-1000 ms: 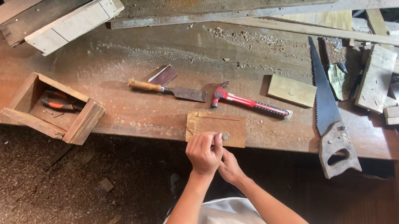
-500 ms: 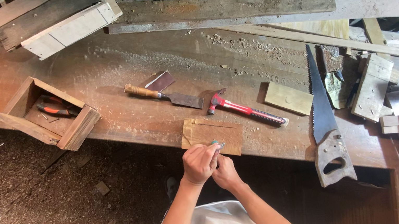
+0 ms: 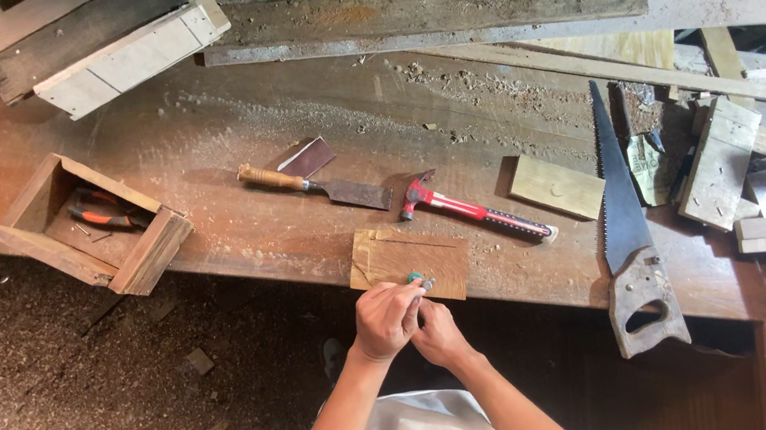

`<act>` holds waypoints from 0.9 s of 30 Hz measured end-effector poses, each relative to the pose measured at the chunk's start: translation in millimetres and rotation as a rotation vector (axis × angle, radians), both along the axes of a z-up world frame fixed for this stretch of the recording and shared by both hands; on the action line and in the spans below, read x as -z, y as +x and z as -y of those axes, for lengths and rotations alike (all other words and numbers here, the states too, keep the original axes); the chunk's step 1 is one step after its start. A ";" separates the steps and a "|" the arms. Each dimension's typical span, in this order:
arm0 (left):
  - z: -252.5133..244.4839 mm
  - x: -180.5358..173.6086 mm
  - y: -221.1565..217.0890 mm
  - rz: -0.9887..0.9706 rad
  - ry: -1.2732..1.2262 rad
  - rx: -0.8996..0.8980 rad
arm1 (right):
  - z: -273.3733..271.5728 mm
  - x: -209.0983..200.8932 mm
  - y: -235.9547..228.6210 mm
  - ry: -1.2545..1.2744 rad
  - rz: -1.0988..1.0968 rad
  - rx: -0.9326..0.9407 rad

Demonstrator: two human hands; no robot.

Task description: The person hammers nails into a small wooden block clamped to a workbench. They repeatedly position the nail, strike it with a hammer, and adjust the clamp. The person also uses a chisel to tap the wood surface.

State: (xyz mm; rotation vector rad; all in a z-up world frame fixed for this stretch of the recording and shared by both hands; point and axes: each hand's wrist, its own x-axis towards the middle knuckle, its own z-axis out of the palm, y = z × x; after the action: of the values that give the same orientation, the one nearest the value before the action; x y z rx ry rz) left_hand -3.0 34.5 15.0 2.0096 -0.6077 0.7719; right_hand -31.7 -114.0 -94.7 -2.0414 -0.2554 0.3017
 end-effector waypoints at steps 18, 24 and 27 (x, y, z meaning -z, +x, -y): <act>27.3 126.4 -37.8 -0.750 -1.332 0.014 | 20.7 -167.7 70.4 -0.039 0.545 -0.495; 36.3 100.6 -39.2 -0.551 -0.365 -0.238 | 23.7 -148.6 85.1 -0.134 0.478 -0.637; 40.0 86.6 -28.8 -0.437 0.001 -0.352 | 25.8 -140.4 84.1 -0.125 0.376 -0.582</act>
State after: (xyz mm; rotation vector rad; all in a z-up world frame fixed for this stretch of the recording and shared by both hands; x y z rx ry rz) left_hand -31.7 -5.4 -71.6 2.2228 -0.0016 0.5014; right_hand 52.4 -139.7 45.7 -2.1012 -1.0946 0.2891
